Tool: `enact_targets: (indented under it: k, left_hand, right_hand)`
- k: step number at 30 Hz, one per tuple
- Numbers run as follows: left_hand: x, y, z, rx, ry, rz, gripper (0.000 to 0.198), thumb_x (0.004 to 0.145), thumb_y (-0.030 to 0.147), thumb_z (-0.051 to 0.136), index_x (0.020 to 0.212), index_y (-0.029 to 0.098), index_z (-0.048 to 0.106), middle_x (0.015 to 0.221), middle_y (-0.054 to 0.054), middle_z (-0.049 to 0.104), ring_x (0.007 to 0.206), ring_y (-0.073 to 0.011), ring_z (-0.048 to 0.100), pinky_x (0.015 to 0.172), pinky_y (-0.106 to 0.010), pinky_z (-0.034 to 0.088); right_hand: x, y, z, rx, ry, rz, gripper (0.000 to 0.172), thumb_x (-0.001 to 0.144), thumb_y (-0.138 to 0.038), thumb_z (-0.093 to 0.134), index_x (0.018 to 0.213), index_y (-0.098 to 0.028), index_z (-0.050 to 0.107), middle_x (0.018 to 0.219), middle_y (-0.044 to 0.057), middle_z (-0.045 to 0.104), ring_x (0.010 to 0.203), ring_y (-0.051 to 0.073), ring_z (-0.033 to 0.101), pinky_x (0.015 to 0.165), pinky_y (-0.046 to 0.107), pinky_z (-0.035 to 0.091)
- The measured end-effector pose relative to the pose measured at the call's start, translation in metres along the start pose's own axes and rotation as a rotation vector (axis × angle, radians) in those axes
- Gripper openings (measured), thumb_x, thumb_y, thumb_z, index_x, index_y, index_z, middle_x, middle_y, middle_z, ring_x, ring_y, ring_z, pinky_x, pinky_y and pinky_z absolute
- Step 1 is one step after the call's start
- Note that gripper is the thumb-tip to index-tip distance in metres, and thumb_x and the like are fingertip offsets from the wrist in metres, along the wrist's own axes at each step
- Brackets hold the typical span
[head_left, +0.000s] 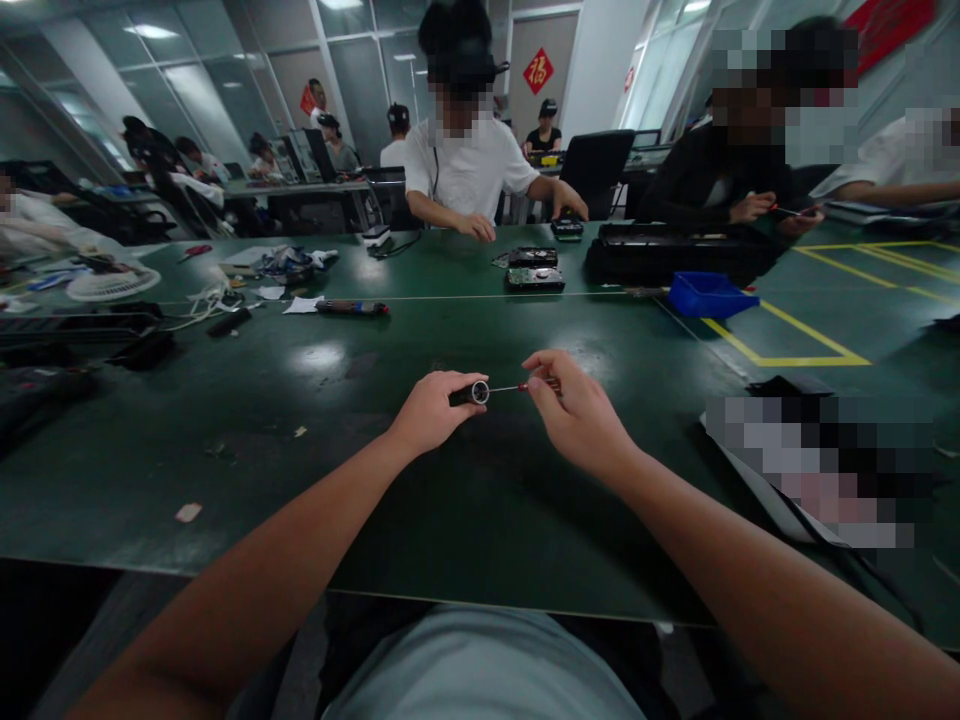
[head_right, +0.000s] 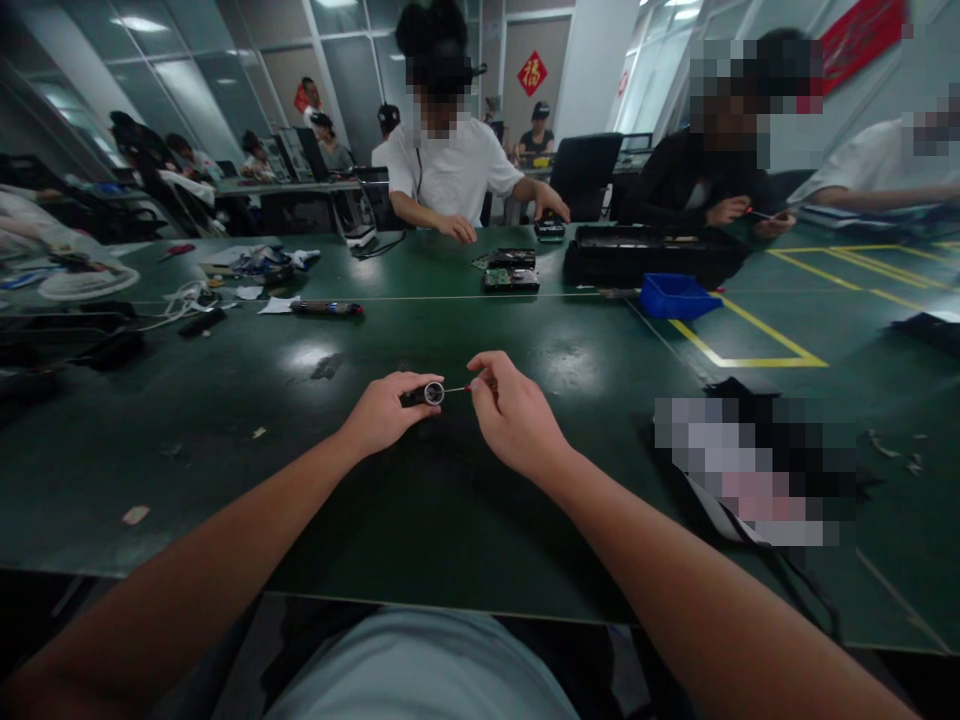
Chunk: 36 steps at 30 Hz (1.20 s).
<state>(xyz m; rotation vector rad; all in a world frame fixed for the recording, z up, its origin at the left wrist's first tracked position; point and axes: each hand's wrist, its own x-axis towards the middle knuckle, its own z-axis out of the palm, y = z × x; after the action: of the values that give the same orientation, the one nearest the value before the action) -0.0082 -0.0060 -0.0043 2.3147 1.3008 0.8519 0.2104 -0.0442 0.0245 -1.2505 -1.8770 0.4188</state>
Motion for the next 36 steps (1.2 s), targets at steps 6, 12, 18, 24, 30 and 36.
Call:
enact_targets:
  k: [6, 12, 18, 24, 30, 36]
  left_hand:
    - [0.000, 0.000, 0.000, 0.002, 0.013, -0.006, 0.040, 0.081, 0.023, 0.077, 0.120, 0.027, 0.070, 0.112, -0.003, 0.074, 0.104, -0.0232, 0.065, 0.096, -0.042, 0.047]
    - [0.001, -0.001, 0.000, 0.006, 0.026, -0.010, 0.040, 0.081, 0.026, 0.077, 0.121, 0.026, 0.070, 0.110, -0.004, 0.074, 0.102, -0.0230, 0.065, 0.095, -0.041, 0.047]
    - [0.001, 0.002, -0.001, 0.077, 0.043, 0.085, 0.041, 0.085, 0.027, 0.074, 0.125, 0.026, 0.066, 0.118, -0.005, 0.072, 0.108, -0.0236, 0.064, 0.103, -0.047, 0.042]
    - [0.006, -0.001, -0.002, 0.146, -0.005, 0.088, 0.038, 0.087, 0.026, 0.072, 0.125, 0.026, 0.066, 0.119, -0.005, 0.072, 0.111, -0.0245, 0.062, 0.106, -0.049, 0.038]
    - [0.005, 0.000, -0.001, 0.133, -0.033, 0.039, 0.038, 0.087, 0.027, 0.071, 0.125, 0.026, 0.067, 0.113, -0.005, 0.073, 0.104, -0.0237, 0.062, 0.100, -0.045, 0.042]
    - [0.004, 0.002, 0.001, 0.109, -0.044, 0.056, 0.039, 0.087, 0.029, 0.072, 0.125, 0.027, 0.067, 0.116, -0.005, 0.072, 0.107, -0.0237, 0.062, 0.098, -0.043, 0.042]
  right_hand:
    - [0.001, 0.003, 0.001, -0.006, -0.007, 0.079, 0.027, 0.101, -0.036, 0.037, 0.101, -0.022, 0.060, 0.077, 0.003, 0.064, 0.068, 0.020, 0.060, 0.063, 0.033, 0.040]
    - [0.002, 0.009, 0.007, 0.219, 0.091, 0.105, 0.015, 0.093, -0.031, 0.052, 0.104, -0.021, 0.056, 0.087, 0.005, 0.066, 0.077, 0.020, 0.063, 0.072, 0.036, 0.048]
    - [0.009, 0.015, 0.014, 0.677, 0.183, 0.292, 0.020, 0.091, -0.040, 0.058, 0.091, -0.020, 0.062, 0.082, 0.003, 0.066, 0.076, 0.018, 0.064, 0.076, 0.037, 0.055]
    - [0.019, 0.031, 0.013, 0.984, 0.158, 0.579, 0.021, 0.089, -0.038, 0.061, 0.079, -0.020, 0.059, 0.068, 0.000, 0.056, 0.058, 0.013, 0.053, 0.064, 0.032, 0.056]
    - [0.015, 0.029, 0.019, 0.703, 0.201, 0.407, 0.022, 0.091, -0.042, 0.056, 0.087, -0.021, 0.058, 0.079, 0.003, 0.062, 0.070, 0.015, 0.060, 0.067, 0.033, 0.057]
    - [0.011, 0.027, 0.020, 0.605, 0.210, 0.305, 0.023, 0.093, -0.043, 0.055, 0.092, -0.020, 0.058, 0.082, 0.003, 0.064, 0.073, 0.016, 0.063, 0.072, 0.035, 0.057]
